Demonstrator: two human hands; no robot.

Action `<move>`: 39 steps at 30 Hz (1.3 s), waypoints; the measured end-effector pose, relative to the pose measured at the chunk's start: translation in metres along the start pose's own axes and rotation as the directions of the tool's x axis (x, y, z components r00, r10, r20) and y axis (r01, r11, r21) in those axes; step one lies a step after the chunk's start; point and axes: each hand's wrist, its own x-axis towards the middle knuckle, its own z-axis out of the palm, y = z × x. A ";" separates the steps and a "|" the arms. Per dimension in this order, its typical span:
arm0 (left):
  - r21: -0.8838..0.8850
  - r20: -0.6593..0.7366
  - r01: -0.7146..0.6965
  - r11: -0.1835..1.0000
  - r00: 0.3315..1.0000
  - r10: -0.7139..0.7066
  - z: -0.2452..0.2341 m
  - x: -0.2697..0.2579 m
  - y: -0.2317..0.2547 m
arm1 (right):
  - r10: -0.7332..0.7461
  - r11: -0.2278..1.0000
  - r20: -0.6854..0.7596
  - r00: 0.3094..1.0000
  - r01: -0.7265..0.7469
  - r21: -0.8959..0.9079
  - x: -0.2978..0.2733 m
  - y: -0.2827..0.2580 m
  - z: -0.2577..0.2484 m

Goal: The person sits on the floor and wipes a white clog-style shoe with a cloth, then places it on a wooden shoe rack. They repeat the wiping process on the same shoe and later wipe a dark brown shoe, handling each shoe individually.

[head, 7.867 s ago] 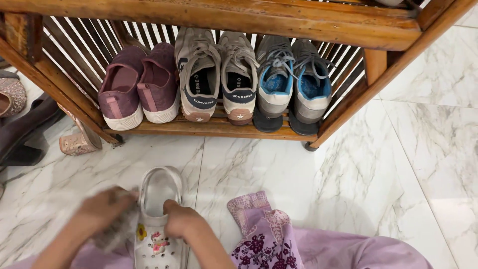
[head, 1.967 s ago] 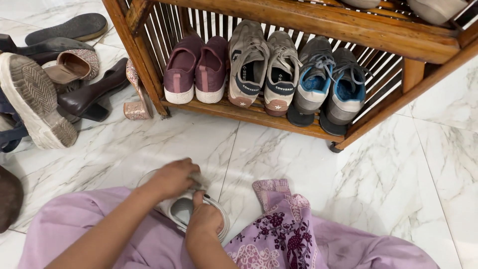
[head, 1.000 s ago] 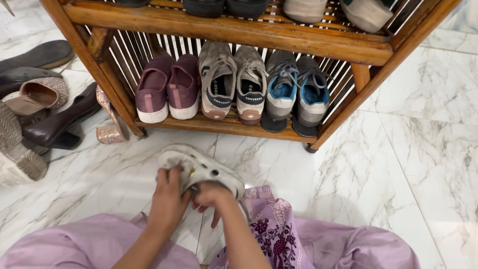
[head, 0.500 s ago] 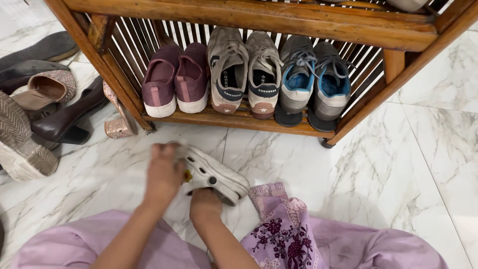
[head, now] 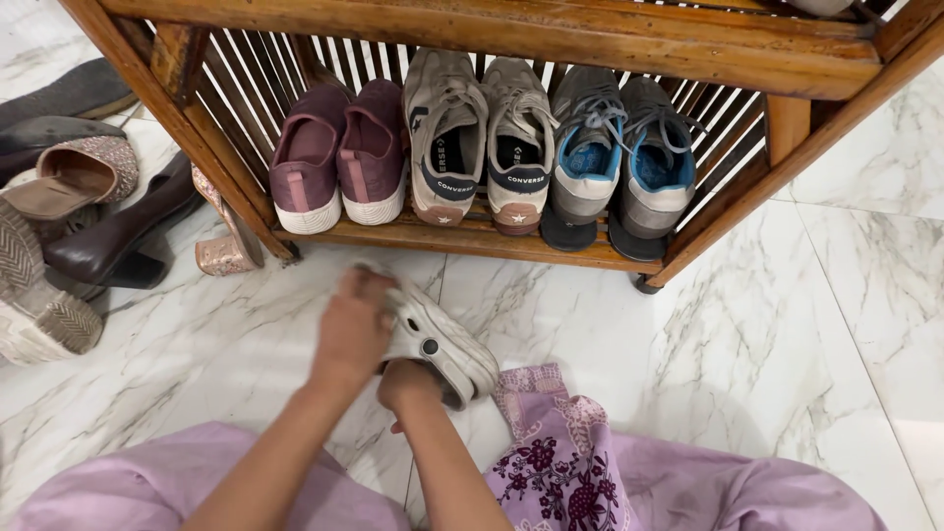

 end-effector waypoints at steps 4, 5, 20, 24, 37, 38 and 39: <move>-0.025 0.207 -0.190 0.981 0.959 0.191 0.004 -0.014 0.038 | -0.050 0.982 0.116 0.992 0.027 0.188 -0.003 0.014 -0.008; -0.061 0.350 -0.208 0.976 0.912 0.216 -0.002 -0.012 0.041 | -0.070 0.971 0.145 0.987 0.034 0.235 -0.004 0.015 -0.010; -0.316 0.148 0.101 0.943 0.987 -0.056 -0.018 0.029 0.017 | -0.281 0.687 -0.020 0.960 0.215 0.694 -0.083 0.023 -0.114; -0.548 0.173 0.199 0.812 0.977 -0.123 -0.045 0.033 0.051 | -0.303 0.741 -0.094 0.948 0.296 0.603 -0.103 -0.005 -0.146; -0.710 0.601 0.494 0.503 0.796 0.066 -0.078 0.011 0.063 | -0.447 0.831 -0.045 0.894 0.433 0.349 -0.113 -0.025 -0.176; -0.743 0.613 0.539 0.397 0.785 0.083 -0.080 0.011 0.066 | -0.476 0.822 -0.062 0.877 0.469 0.321 -0.115 -0.025 -0.182; -0.764 0.624 0.578 0.287 0.775 0.101 -0.082 0.012 0.070 | -0.506 0.812 -0.078 0.859 0.505 0.293 -0.117 -0.026 -0.187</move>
